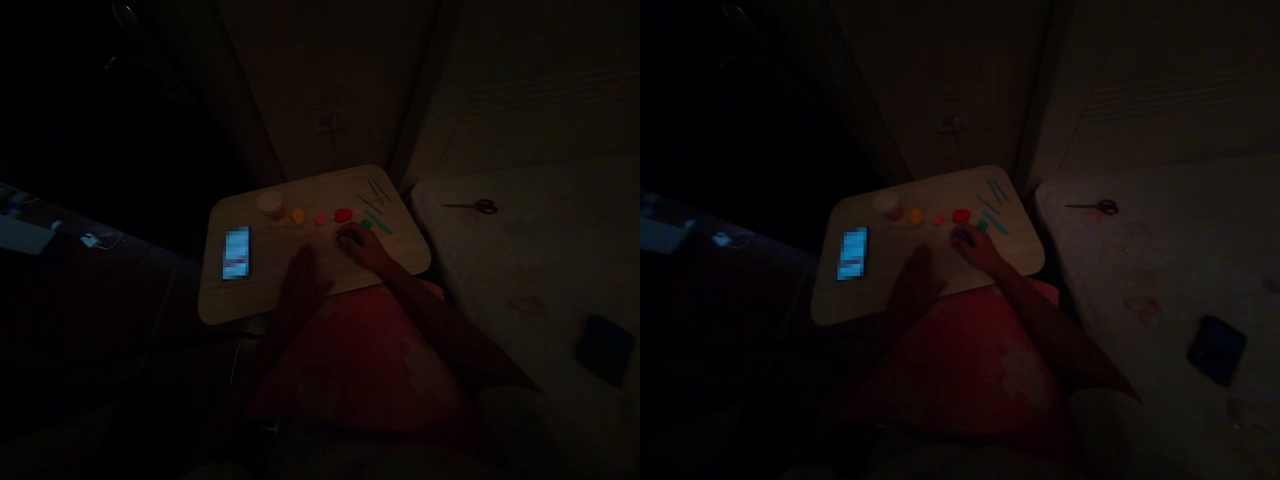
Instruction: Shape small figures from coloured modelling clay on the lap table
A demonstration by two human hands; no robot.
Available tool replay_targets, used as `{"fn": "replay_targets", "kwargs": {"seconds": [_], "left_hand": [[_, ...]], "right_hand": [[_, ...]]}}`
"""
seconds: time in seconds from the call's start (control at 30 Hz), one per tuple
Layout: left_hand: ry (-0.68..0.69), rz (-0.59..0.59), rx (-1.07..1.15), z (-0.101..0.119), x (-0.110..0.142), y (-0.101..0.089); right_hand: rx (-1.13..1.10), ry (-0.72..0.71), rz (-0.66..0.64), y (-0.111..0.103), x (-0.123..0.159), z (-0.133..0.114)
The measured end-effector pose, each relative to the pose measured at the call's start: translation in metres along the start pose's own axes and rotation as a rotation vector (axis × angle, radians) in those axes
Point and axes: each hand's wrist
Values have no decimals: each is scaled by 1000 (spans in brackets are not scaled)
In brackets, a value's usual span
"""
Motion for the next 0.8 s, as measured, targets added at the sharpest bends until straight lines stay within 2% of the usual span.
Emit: {"fn": "replay_targets", "kwargs": {"seconds": [0.1, 0.2, 0.33, 0.47, 0.6, 0.7, 0.8], "left_hand": [[104, -100, 22, 2, 10, -5], [209, -169, 44, 7, 1, -5], [243, -147, 52, 17, -26, 0], [148, -76, 20, 20, -38, 5], [7, -7, -39, 11, -21, 5], [53, -9, -37, 4, -2, 1], [129, -74, -17, 3, 7, -2]], "right_hand": [[14, 1, 3, 0, 0, 0], [18, -12, 0, -1, 0, 1], [17, -34, -4, -2, 2, 4], [25, -28, 5, -2, 3, 4], [75, 2, 10, -2, 3, 3], [77, 6, 4, -2, 2, 3], [83, -2, 13, -1, 2, 3]]}}
Point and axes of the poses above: each hand's wrist, its own x-axis away from the middle knuckle, its own y-axis out of the palm, z = x × y, and after that the axes turned 2 degrees about -x, right-handed
